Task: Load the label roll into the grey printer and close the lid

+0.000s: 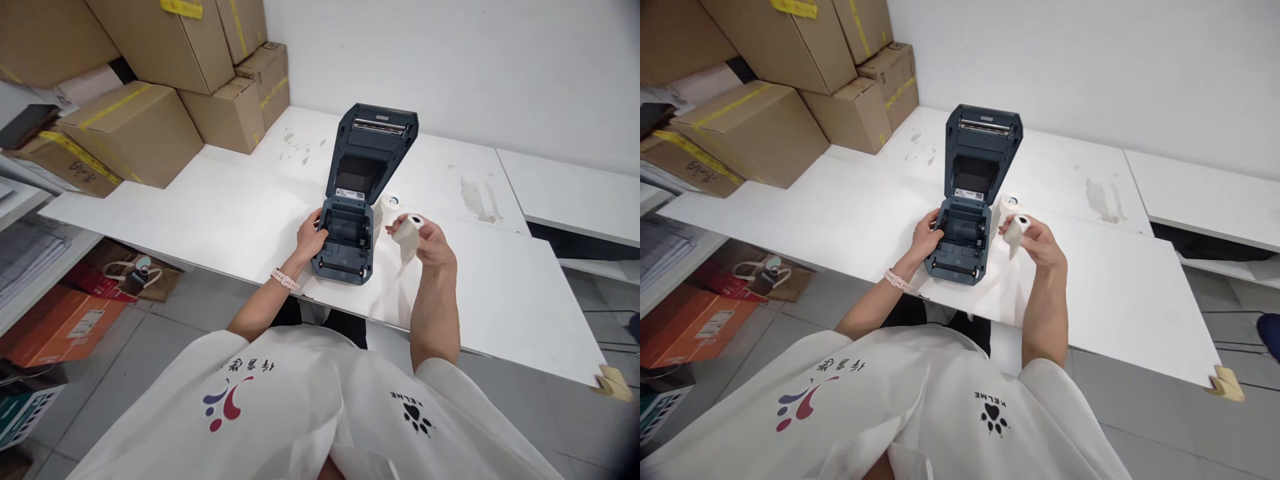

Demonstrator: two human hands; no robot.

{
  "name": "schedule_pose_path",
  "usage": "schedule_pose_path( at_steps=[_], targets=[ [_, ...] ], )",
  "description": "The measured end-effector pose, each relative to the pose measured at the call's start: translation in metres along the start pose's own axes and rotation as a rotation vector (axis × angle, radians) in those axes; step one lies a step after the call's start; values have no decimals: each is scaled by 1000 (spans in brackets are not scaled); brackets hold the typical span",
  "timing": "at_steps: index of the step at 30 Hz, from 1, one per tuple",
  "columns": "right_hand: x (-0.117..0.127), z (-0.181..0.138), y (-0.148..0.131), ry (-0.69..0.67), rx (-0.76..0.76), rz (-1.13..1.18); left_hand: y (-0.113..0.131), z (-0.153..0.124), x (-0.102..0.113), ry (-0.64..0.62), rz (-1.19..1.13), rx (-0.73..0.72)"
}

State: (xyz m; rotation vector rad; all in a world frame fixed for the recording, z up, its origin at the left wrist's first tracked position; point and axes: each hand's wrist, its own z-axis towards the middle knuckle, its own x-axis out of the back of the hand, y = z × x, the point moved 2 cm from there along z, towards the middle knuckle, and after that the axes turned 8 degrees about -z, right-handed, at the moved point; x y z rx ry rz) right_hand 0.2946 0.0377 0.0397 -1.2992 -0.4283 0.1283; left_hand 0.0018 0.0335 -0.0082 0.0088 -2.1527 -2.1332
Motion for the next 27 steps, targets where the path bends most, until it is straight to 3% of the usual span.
schedule_pose_path(
  at_steps=[3,5,8,10,14,18,22,27],
  targets=[
    [-32,34,-37,-164,79,-409,-3,2,0,5,-5,-10],
    [-61,57,-46,-213,124,-778,-5,3,0,11,-11,-1],
    [-100,79,-35,-266,102,-1228,-7,3,-1,1,-20,-3],
    [-114,80,-24,-279,89,-1346,-7,3,-1,0,-10,-12],
    [-118,54,-19,-157,164,-1283,-6,3,0,2,-9,-24],
    [-121,2,-31,-5,229,-1074,-1,-1,-1,-23,-64,-22],
    [-140,-43,-34,91,240,-959,2,-4,-3,-58,-110,11],
    [-154,-64,-31,148,240,-939,-1,-1,-4,-66,-118,29]
  ],
)
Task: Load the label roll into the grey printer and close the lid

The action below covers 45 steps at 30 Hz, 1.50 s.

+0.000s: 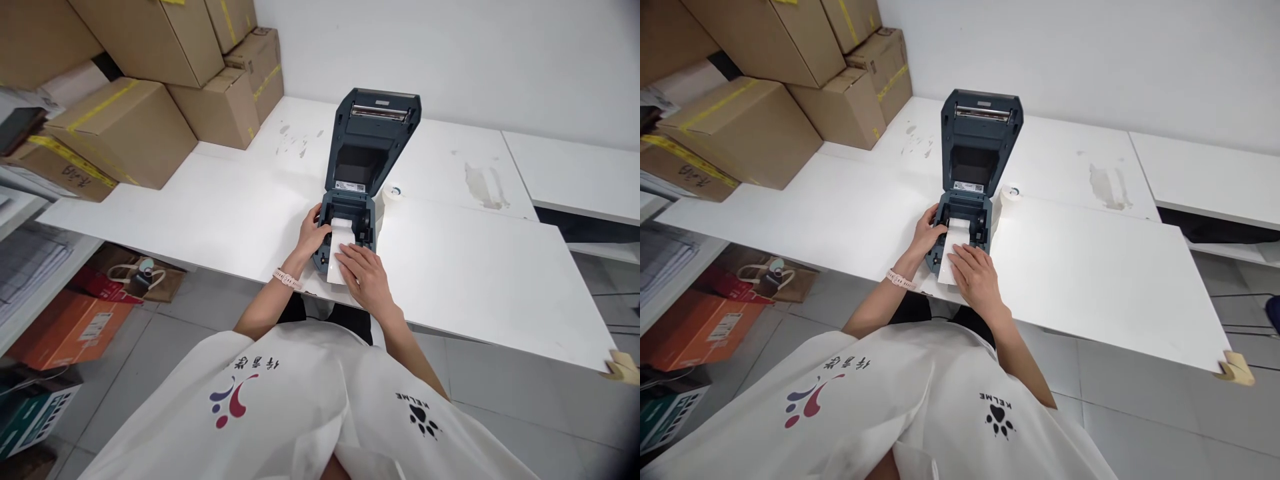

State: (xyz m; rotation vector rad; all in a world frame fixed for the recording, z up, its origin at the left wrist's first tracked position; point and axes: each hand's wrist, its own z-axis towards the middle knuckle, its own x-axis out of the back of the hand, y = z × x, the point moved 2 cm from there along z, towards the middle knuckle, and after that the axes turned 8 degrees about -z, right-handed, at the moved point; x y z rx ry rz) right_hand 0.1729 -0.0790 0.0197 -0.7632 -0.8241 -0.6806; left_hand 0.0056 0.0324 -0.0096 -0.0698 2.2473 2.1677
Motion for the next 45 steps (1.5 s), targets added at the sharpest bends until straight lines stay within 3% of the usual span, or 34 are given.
schedule_pose_path(
  at_steps=[7,14,24,34,45],
  targets=[
    [5,-3,6,-39,-20,8,-7,2,1,-18,14,10],
    [10,-4,6,-35,-11,25,0,-2,0,-5,-21,22],
    [11,17,4,-160,-13,-61,1,-2,0,-8,-9,18],
    [12,16,6,-197,28,52,4,-3,-1,0,-23,31],
    [-2,-14,-7,-48,-29,72,13,-8,0,-30,25,41]
  ],
)
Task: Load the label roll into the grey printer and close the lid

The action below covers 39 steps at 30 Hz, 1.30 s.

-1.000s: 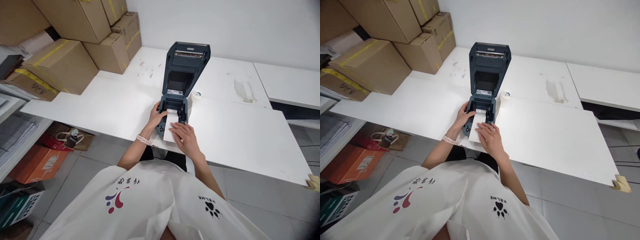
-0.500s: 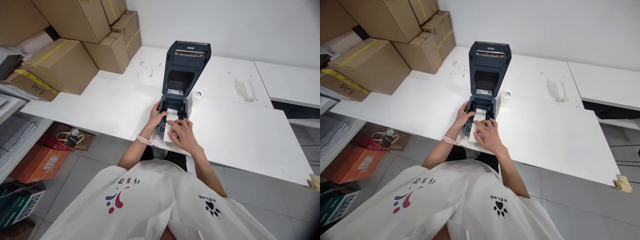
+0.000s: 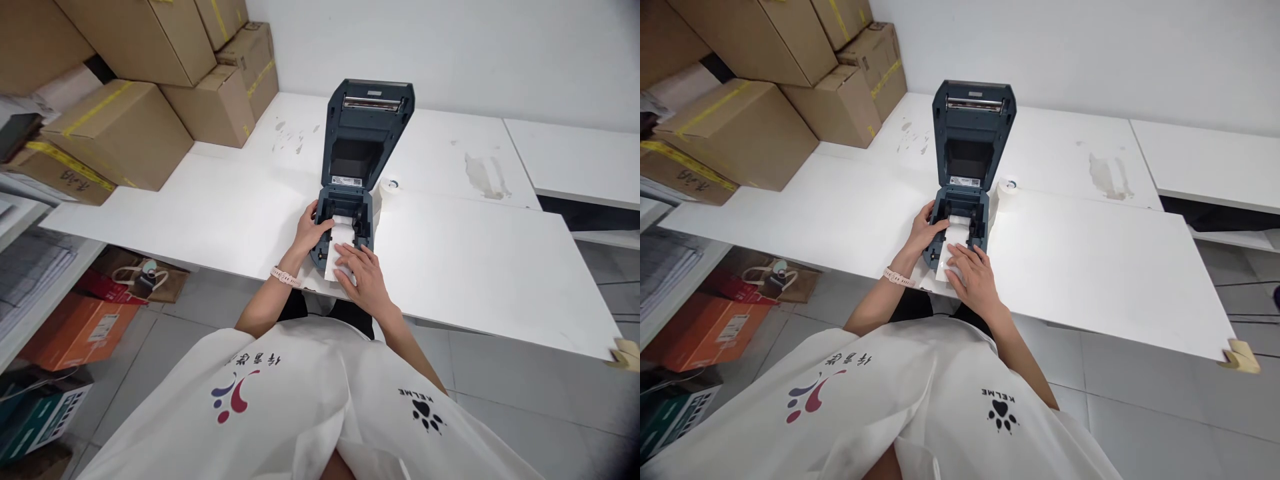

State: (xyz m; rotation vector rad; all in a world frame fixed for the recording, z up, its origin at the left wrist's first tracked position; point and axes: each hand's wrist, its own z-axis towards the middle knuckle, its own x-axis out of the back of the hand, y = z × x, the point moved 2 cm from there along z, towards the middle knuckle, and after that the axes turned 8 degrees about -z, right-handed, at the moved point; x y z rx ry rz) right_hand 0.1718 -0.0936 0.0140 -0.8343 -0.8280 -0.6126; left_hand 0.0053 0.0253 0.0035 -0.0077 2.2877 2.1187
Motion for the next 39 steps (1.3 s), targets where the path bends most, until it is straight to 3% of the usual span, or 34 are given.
schedule_pose_path(
  at_steps=[4,7,9,10,15,18,21,25,29,34,39],
  targets=[
    [12,-1,5,4,-4,162,-1,-29,0,-3,-13,37],
    [39,20,29,189,-124,315,-14,-67,3,-14,-9,86],
    [62,54,54,411,-208,299,-22,-90,5,-58,-2,112],
    [71,78,67,449,-200,285,-25,-100,6,-72,0,120],
    [95,219,117,363,-317,476,-28,-118,10,-134,-45,114],
    [96,258,125,281,-379,615,-27,-118,14,-146,-109,95],
    [94,235,116,291,-294,654,-28,-115,26,-76,-187,156],
    [84,146,83,263,-200,547,-19,-106,38,30,-249,159],
    [59,74,45,164,-157,393,-3,-91,29,56,-227,56],
    [21,42,29,204,-154,138,4,-79,0,23,-220,31],
    [1,28,31,304,-255,158,-4,-76,-6,-12,-213,12]
  ],
)
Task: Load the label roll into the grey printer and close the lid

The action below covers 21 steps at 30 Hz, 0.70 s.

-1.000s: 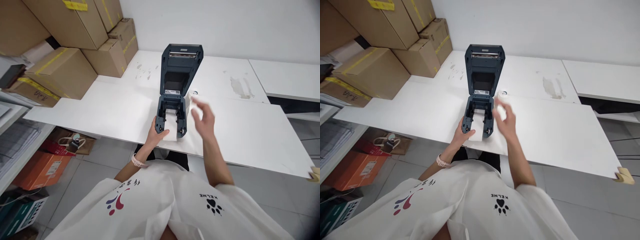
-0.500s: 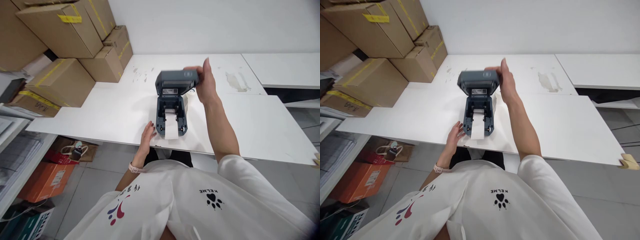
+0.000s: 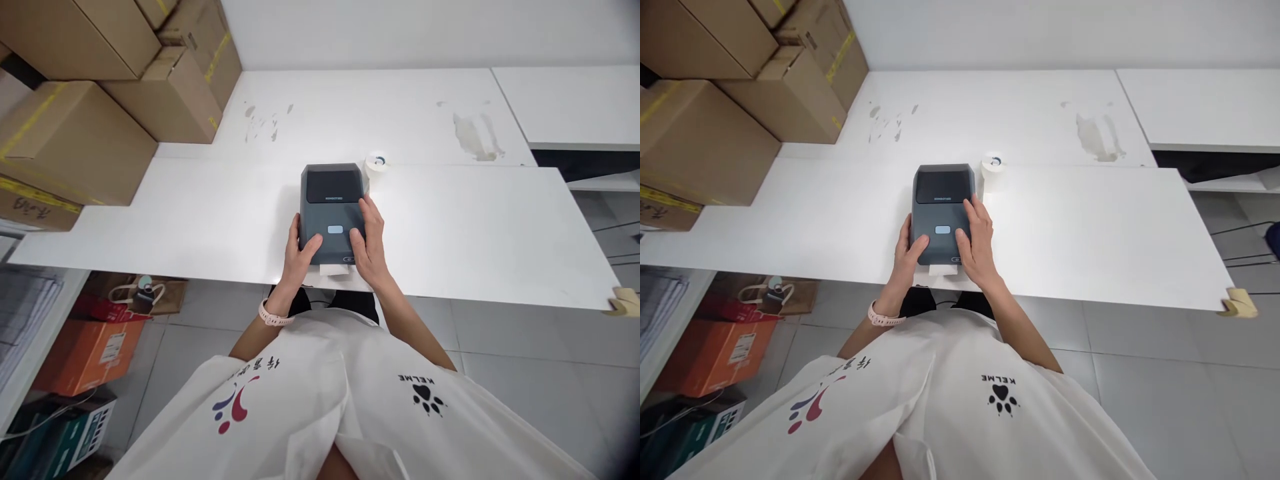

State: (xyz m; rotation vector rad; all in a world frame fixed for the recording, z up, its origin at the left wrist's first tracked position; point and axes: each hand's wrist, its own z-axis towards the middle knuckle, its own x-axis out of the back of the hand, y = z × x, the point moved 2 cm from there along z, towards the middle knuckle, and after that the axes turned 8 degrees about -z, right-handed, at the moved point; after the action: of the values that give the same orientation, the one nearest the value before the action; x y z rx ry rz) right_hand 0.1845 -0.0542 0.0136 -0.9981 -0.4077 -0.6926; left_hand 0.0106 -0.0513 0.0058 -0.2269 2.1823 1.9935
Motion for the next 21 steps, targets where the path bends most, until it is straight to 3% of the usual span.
schedule_pose_path(
  at_steps=[6,11,13,18,21],
  targets=[
    [-3,-5,-3,52,-52,89,1,-4,2,6,67,-37],
    [1,-5,-9,48,-106,112,-6,-42,15,359,324,-207],
    [2,-5,-10,56,-105,80,-15,-55,18,278,330,-130],
    [2,-2,-13,81,-40,-21,-23,-55,7,-153,26,387],
    [3,1,-16,72,2,-72,-14,-45,1,-267,-81,501]
  ],
)
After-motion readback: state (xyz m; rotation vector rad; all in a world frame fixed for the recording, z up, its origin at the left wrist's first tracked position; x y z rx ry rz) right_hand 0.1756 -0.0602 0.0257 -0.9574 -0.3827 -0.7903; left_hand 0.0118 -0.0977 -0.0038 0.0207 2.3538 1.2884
